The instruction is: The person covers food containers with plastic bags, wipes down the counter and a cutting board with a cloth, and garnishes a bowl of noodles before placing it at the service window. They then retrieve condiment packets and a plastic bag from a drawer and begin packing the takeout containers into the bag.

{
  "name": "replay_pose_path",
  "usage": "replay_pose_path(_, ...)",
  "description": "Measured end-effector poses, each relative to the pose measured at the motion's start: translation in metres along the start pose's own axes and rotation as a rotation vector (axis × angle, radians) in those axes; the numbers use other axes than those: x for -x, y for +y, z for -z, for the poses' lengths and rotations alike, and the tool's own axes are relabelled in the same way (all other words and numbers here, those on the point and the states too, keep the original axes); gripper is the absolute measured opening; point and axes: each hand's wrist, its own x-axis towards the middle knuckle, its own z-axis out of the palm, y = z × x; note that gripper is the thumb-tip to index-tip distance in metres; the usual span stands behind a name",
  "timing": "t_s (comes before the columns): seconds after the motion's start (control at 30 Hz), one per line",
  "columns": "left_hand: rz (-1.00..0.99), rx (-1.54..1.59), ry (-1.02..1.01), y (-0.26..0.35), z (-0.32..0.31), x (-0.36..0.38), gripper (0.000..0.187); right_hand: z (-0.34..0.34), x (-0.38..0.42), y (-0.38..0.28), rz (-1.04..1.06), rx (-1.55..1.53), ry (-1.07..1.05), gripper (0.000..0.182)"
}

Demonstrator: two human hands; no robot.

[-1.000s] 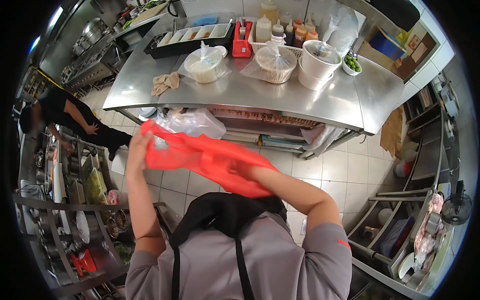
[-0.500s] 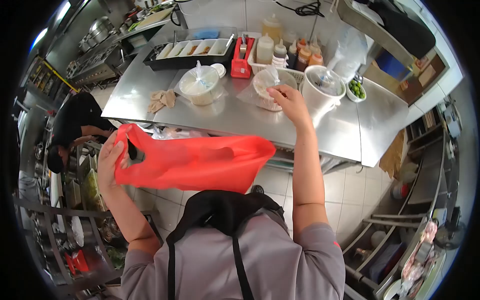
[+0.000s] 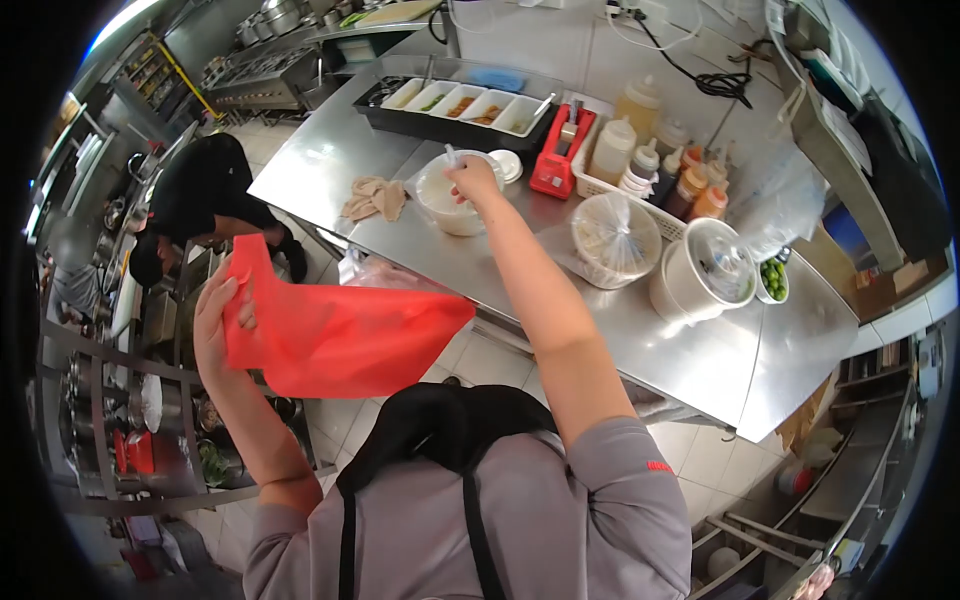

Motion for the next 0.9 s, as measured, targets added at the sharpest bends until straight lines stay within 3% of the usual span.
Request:
replay_pose_path(0.13,-0.005,-0.115,-0.005,-0.003,0.01,-0.026,0.045,-0.011,-0.014,0.016,0.207,0.145,0.288,0.033)
replay_pose_path(0.23,0.006,-0.207,-0.084,-0.009,0.009,-0.047,0.047,-0.01,-0.02,0.023,0.259,0.167,0.37,0.039)
replay_pose_path(0.47,0.046,-0.532,-0.178,-0.027,-0.021,-0.112,0.064,-0.005,0.042,-0.041,0.507,0.183,0.294,0.035)
replay_pose_path(0.6,-0.048,-0.785,-0.112,-0.038,-0.056,-0.157,0.053,0.005,0.077,-0.093,0.412,-0.243,0.128,0.035)
replay_pose_path(0.7,0.042,-0.739,-0.422,-0.021,-0.086,-0.193,0.039,0.01,0.109,-0.134,0.4,-0.555,-0.073,0.031)
replay_pose_path(0.77,-0.195,-0.833,-0.469,0.011,-0.125,-0.177,0.028,0.009,0.119,-0.149,0.408,-0.617,-0.173,0.028)
replay_pose_path(0.83,-0.262,-0.88,-0.723,0.025,-0.153,-0.189,0.035,0.006,0.12,-0.155,0.37,-0.709,-0.285,0.024)
replay_pose_path(0.9,-0.31,-0.929,-0.936,0.045,-0.187,-0.173,0.031,-0.002,0.118,-0.152,0.3,-0.735,-0.31,0.023)
